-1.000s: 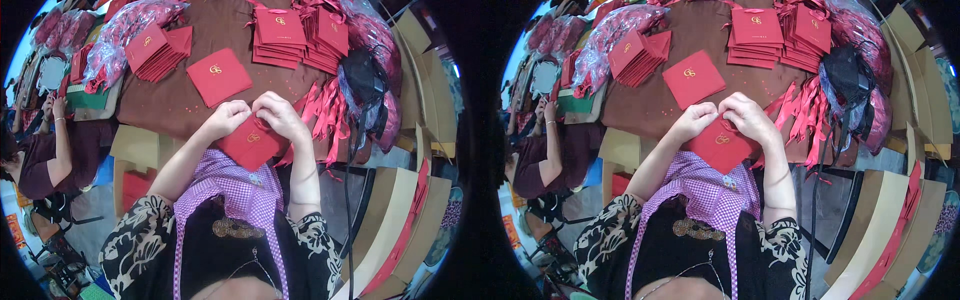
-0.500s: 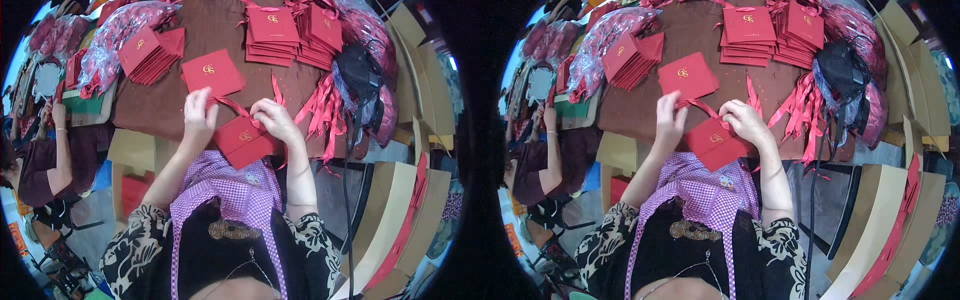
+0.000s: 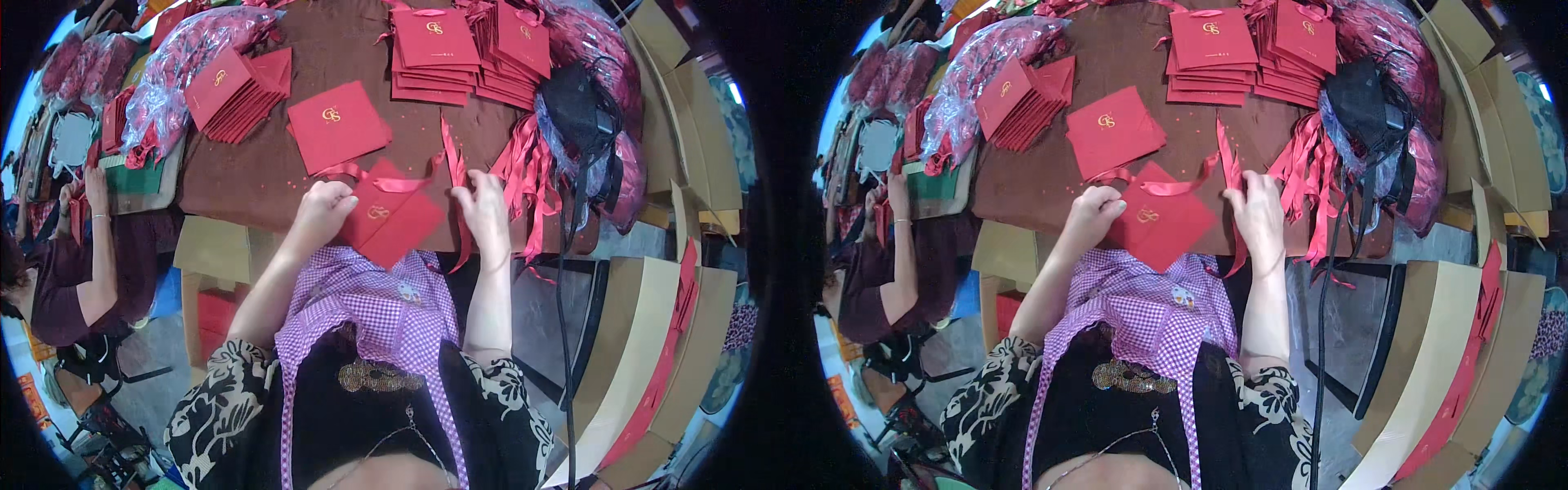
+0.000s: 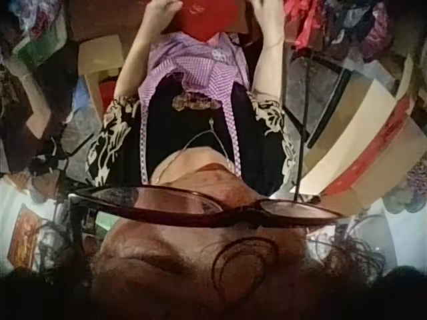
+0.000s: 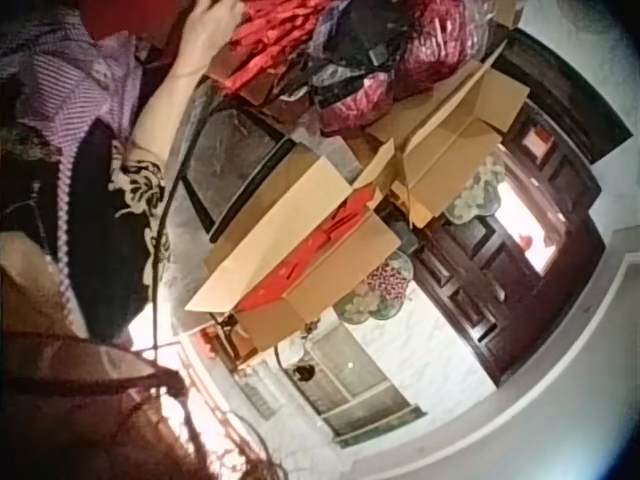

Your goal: The person assembles paper gift bags by threading and securing ribbon handles into the bags by hand, folding them, and stacking them on the table.

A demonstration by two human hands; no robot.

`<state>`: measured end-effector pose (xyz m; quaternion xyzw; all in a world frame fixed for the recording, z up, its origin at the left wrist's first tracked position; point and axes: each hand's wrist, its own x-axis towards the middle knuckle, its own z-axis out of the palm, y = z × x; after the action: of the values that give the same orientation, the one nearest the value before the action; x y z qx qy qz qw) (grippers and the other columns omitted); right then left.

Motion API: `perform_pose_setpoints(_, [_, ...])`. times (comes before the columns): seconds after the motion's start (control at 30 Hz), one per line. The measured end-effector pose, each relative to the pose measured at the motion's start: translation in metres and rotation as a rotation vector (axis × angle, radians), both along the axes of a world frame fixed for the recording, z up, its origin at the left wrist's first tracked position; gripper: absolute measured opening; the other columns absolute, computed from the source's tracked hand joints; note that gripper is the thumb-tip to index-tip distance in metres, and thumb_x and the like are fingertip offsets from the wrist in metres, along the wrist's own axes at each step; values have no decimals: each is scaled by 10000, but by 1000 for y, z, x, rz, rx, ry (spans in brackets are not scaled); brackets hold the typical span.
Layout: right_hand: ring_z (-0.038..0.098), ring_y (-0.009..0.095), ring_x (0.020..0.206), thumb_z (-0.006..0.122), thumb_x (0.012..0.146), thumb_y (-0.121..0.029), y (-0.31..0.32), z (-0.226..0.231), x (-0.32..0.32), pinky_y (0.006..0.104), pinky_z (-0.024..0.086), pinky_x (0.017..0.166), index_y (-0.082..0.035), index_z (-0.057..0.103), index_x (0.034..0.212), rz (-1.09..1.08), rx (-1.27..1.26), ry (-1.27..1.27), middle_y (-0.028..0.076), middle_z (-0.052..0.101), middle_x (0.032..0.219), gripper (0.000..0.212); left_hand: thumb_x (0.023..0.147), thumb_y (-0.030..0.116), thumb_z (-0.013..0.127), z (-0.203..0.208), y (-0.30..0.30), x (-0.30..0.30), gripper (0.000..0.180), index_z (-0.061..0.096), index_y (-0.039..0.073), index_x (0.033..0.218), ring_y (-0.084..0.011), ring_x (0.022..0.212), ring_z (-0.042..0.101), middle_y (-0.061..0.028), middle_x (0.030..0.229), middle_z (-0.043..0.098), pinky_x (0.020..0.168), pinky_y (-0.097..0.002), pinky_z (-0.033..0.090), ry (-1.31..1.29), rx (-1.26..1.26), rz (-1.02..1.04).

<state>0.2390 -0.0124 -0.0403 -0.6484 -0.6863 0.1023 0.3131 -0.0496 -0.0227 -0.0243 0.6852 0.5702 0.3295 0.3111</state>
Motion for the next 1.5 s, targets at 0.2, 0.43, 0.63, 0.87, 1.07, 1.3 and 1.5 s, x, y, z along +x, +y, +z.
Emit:
perform_pose_setpoints(0.2, [581,366,874,568,813,-35,-7,-11,-6,436,479,772,9,563,974,84,28,-82,201,576,891,167,820,80,640,10,0,-15,118,618,-27,864,-102,692,531,-40,735,582,602,-267,428,-81,-95,0])
perform_pose_setpoints(0.43, [585,358,914,580,827,-50,69,34,60,432,470,811,-20,605,949,-149,308,-258,198,615,917,128,877,100,617,23,8,-7,142,612,-36,918,-30,698,500,35,747,564,599,-210,414,-479,-341,-39])
perform_pose_setpoints(0.63, [594,332,945,650,842,-135,79,81,54,411,465,841,2,622,1058,-337,650,-377,178,629,906,257,889,93,609,16,20,-1,145,606,-28,967,-39,750,516,31,811,590,675,-201,439,-594,-412,-57])
perform_pose_setpoints(0.87, [615,133,805,484,971,-329,44,13,-10,265,481,688,39,667,976,124,-490,682,102,683,886,410,862,74,625,31,18,4,120,619,-11,946,-52,718,489,23,787,549,657,-215,415,-354,-283,-114])
perform_pose_setpoints(1.07, [622,207,894,436,987,-381,61,2,-16,313,491,749,19,539,1207,259,-688,1295,128,673,947,468,813,112,647,46,14,3,175,633,-9,939,-210,766,566,-109,809,579,685,-315,452,-96,-81,-208])
perform_pose_setpoints(1.3, [588,262,1050,497,956,-382,74,10,0,396,476,864,-30,496,1262,385,-545,1753,141,609,1148,466,799,144,663,34,31,15,207,639,-9,936,-283,809,595,-138,861,618,737,-366,474,55,-6,-339])
perform_pose_setpoints(1.5, [564,153,809,560,929,-197,71,18,8,338,479,787,-1,481,1284,425,-434,1800,106,610,1069,413,805,161,648,6,53,38,167,651,18,892,-300,834,570,-143,838,636,777,-390,459,99,40,-357])
